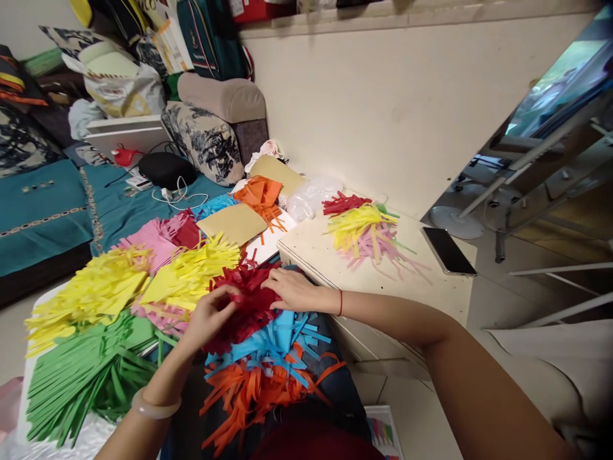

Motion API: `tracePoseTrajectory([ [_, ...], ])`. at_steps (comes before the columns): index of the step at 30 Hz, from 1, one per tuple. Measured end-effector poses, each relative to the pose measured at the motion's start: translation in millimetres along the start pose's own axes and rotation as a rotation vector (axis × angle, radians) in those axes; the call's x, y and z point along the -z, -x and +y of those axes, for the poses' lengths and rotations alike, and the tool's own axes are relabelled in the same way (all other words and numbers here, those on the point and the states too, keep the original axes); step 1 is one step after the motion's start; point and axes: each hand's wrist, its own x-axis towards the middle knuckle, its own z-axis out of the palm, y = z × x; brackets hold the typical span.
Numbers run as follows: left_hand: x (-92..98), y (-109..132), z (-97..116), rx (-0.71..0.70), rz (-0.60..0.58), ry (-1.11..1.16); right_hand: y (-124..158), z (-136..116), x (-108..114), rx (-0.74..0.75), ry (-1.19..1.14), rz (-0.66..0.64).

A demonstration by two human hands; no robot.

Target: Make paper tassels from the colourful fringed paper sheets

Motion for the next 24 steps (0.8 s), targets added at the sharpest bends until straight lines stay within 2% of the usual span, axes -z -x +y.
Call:
tracePoseTrajectory([
  [2, 13.7, 1.7, -5.4, 0.078, 0.15, 0.13, -4.8, 0.3, -1.4, -0.008, -0.006, 0.012],
  [4, 31.7, 2.4, -15.0, 0.158, 0.312, 0.155, -6.0, -0.3, -2.2, -0.042, -0.022, 0.033],
  [5, 41.2, 2.6, -20.6, 0.203, 0.357, 0.136, -5.9, -1.1, -2.9, -0.058, -0.036, 0.038],
  [7, 57.3, 3.6, -30.4, 0.282, 0.374, -0.001, -5.4, -3.7, -6.0, -0.068, -0.075, 0.031],
  [9, 64.7, 5.5, -34.4, 0.24, 0.426, -0.278, -6.4, -8.4, -11.3, -0.055, -0.118, 0.012],
  [11, 60.8, 7.2, -30.1, 0.039, 0.479, -0.559, -9.9, -13.9, -17.7, -0.044, -0.156, -0.001],
  [12, 55.2, 7.6, -25.4, -0.095, 0.438, -0.639, -12.5, -16.2, -20.6, -0.043, -0.172, -0.003],
  [13, 48.0, 7.4, -19.8, -0.223, 0.332, -0.67, -15.3, -17.8, -23.0, -0.046, -0.189, -0.007],
  [14, 40.1, 6.5, -14.0, -0.327, 0.179, -0.668, -18.2, -18.4, -24.9, -0.052, -0.207, -0.013],
  [16, 25.0, 1.9, -4.2, -0.436, -0.133, -0.646, -23.4, -16.5, -27.1, -0.077, -0.253, -0.027],
  [18, 14.5, -5.8, 1.0, -0.445, -0.322, -0.684, -27.1, -11.5, -28.3, -0.106, -0.316, -0.042],
  [24, 11.5, -32.0, 5.9, -0.375, -0.528, -0.835, -30.1, 4.7, -35.0, -0.165, -0.536, -0.071],
])
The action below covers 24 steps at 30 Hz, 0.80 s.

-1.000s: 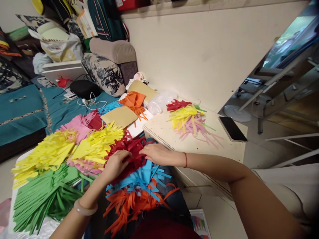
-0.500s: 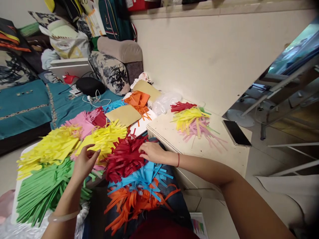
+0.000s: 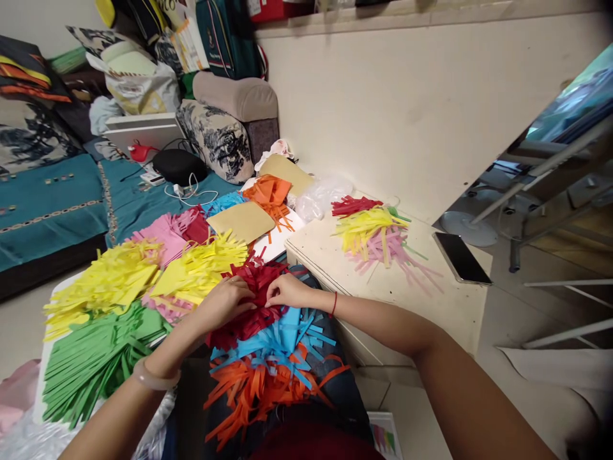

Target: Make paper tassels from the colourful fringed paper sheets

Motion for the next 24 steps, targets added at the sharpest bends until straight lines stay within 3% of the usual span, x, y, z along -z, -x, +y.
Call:
tracePoseTrajectory([
  [9, 23.2, -10.7, 1.9, 0.048, -0.217, 0.06, -3.7, 12.9, -0.3, -0.029, -0.197, -0.038],
  [17, 25.4, -13.6, -0.9, -0.019, -0.242, 0.069, -3.7, 15.4, -0.6, -0.044, -0.215, -0.05],
  [24, 24.6, -16.8, -6.2, -0.056, -0.267, 0.102, 0.1, 3.5, -1.8, -0.042, -0.162, 0.01],
])
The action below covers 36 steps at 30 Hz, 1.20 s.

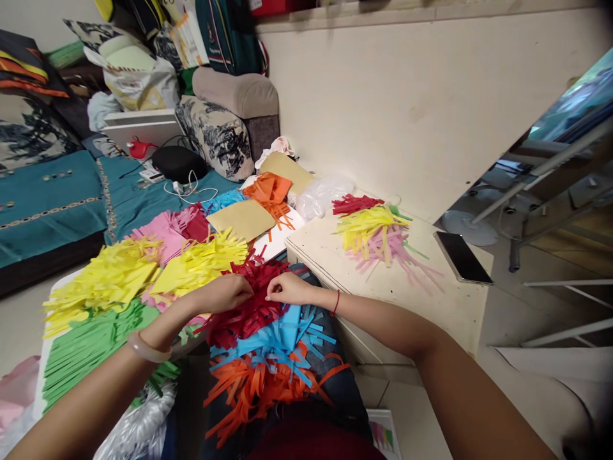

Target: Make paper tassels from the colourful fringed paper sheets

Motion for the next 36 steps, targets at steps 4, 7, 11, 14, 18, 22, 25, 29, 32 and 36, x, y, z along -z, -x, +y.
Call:
tracePoseTrajectory([
  [4, 2.3, 0.9, 2.3, -0.014, 0.012, 0.032, -0.2, -5.7, -0.5, 0.018, 0.013, 0.016],
  [7, 3.7, 1.6, 4.6, -0.01, 0.002, 0.038, -1.8, -6.6, -1.1, 0.026, 0.037, 0.024],
  [11, 4.3, 1.1, 5.1, -0.011, -0.007, 0.054, -1.9, -7.0, -2.0, 0.025, 0.047, 0.03],
  [14, 5.1, 1.1, 4.6, -0.001, -0.024, 0.054, -0.2, -7.7, -1.6, 0.029, 0.045, 0.024],
  [18, 6.5, 1.9, 2.5, 0.038, -0.026, 0.096, 0.6, -9.2, -1.1, 0.051, 0.022, 0.008],
  [22, 7.3, 2.1, -1.1, 0.081, -0.042, 0.183, -1.4, -12.2, -4.0, 0.076, -0.001, 0.006],
  [25, 7.9, 2.8, -2.6, 0.088, -0.05, 0.216, -3.0, -14.1, -6.6, 0.076, 0.006, 0.026],
  [29, 7.2, 6.6, -1.2, 0.091, 0.0, 0.25, -4.4, -14.1, -8.1, 0.057, -0.005, 0.056],
  [32, 4.4, 11.0, 0.6, 0.113, 0.052, 0.257, -5.7, -13.0, -9.9, 0.038, -0.038, 0.075],
  [36, 0.0, 16.3, -0.4, 0.132, 0.116, 0.294, -7.4, -10.6, -14.9, 0.009, -0.08, 0.096],
])
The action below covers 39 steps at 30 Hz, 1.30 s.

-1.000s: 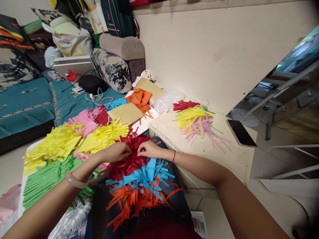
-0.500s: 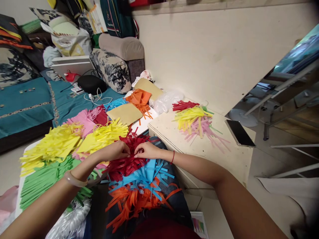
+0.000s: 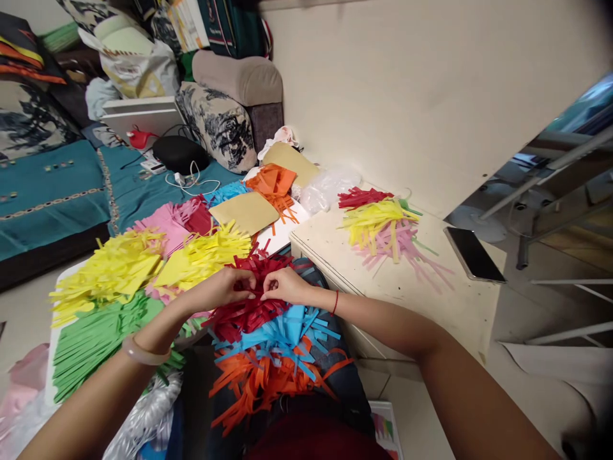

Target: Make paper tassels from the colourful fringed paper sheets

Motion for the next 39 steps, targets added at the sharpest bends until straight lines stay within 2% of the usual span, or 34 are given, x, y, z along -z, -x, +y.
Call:
tracePoseTrajectory([
  [3, 0.0, 2.5, -2.4, 0.015, 0.022, 0.008, -0.3, 2.3, -2.9, -0.015, -0.021, 0.007],
  [8, 0.6, 2.5, -2.5, 0.008, -0.011, 0.0, -0.8, 3.8, -3.2, -0.028, -0.047, -0.003],
  [17, 0.0, -2.1, -6.0, -0.057, 0.003, -0.072, -0.5, 1.2, -2.5, -0.048, -0.065, -0.009],
  [21, 1.9, -2.4, -4.5, -0.047, -0.032, -0.082, -0.2, 0.1, -3.3, -0.049, -0.073, -0.011],
  [34, -1.1, -3.8, -3.7, -0.022, -0.042, -0.078, -0.8, 0.6, -4.3, -0.034, -0.03, -0.028],
  [39, -2.6, -5.7, -1.3, -0.025, 0.021, -0.168, -2.6, -1.2, 2.0, -0.015, 0.07, -0.053],
])
